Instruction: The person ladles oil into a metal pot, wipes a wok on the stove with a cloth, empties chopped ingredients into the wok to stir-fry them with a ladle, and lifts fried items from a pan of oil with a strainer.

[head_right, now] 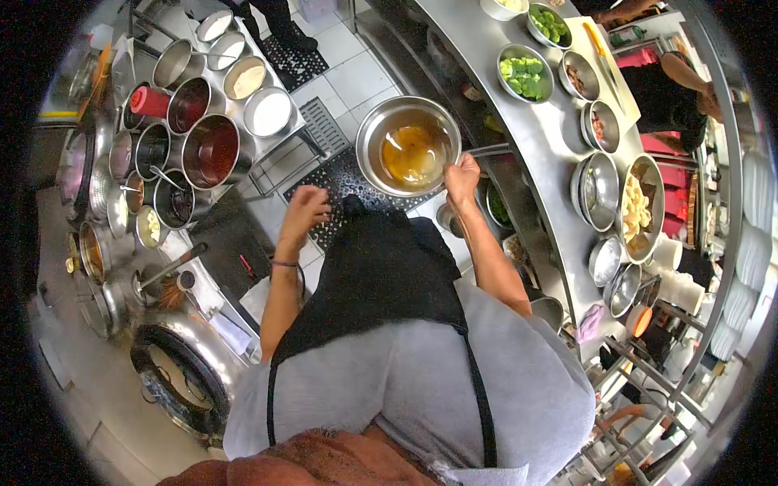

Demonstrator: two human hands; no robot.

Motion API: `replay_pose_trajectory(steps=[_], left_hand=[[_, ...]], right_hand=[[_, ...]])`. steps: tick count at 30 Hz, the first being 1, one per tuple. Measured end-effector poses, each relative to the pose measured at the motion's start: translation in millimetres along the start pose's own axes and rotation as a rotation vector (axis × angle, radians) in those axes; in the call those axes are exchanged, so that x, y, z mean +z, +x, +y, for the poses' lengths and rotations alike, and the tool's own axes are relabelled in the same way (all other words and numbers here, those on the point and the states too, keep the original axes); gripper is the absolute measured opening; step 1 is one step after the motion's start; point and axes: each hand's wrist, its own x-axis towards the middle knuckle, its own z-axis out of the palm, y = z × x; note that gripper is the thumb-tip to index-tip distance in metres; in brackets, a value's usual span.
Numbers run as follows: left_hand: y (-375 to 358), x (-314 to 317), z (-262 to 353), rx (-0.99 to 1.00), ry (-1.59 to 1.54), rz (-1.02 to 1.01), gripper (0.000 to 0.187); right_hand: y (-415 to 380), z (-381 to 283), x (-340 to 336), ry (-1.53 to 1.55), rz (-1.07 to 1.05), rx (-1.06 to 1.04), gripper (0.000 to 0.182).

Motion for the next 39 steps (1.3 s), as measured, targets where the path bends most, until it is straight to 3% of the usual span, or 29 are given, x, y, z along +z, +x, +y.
replay_pose_trajectory(steps=[4, 6, 7, 8, 10, 12, 16, 19, 20, 22, 25, 26, 28, 30, 33, 37, 39], left_hand=[[-16, -42, -44, -0.108, -0.148, 0.194, 0.035], [0, -74, -159, -0.167, 0.094, 0.269, 0.042], [5, -88, -229, -0.162, 0.394, 0.315, 0.050], [2, -95, -279, -0.243, 0.412, 0.293, 0.053], [8, -98, -373, -0.465, 0.006, 0.151, 0.062], [12, -93, -393, -0.645, -0.414, 0.078, 0.075], [41, -86, -354, -0.758, -0.803, 0.070, 0.077], [62, -87, -266, -0.781, -0.544, -0.151, 0.073], [75, -83, -257, -0.810, -0.366, -0.122, 0.067], [98, -75, -258, -0.860, 0.010, -0.063, 0.055], [143, -88, -329, -0.761, 0.163, 0.090, 0.035], [140, -76, -316, -0.743, -0.081, 0.146, 0.024], [115, -94, -307, -0.097, 0.272, 0.116, 0.024], [64, -87, -220, -0.062, 0.183, 0.110, 0.024], [47, -52, -126, -0.434, -1.060, 0.204, 0.030], [-18, -26, -9, -0.288, -1.041, -0.163, 0.046], [-71, 1, 68, -0.112, -0.786, 0.111, 0.040]], right_hand=[[-3, -28, -2, 0.035, 0.005, 0.057, 0.024], [-8, -45, 2, 0.031, 0.045, 0.094, 0.027], [-9, -47, 2, 0.036, 0.050, 0.086, 0.027], [-11, -49, 0, 0.038, 0.060, 0.077, 0.026], [-4, -39, -8, 0.058, 0.070, 0.001, 0.025], [-4, -41, -14, -0.001, 0.110, 0.011, 0.024], [-2, -57, -19, -0.013, 0.152, 0.101, 0.024], [2, -65, -20, 0.016, 0.171, 0.140, 0.024], [1, -70, -18, 0.053, 0.170, 0.160, 0.024], [1, -72, -16, 0.125, 0.160, 0.166, 0.024], [6, -63, -16, 0.031, 0.202, 0.190, 0.023], [4, -65, -12, 0.043, 0.203, 0.176, 0.024], [10, -62, -13, 0.057, 0.182, 0.206, 0.022], [19, -55, -13, 0.061, 0.170, 0.220, 0.021], [38, -36, -15, 0.075, 0.154, 0.218, 0.022], [61, -30, -7, 0.105, 0.078, 0.223, 0.024], [79, -18, -2, 0.084, 0.033, 0.230, 0.025]])
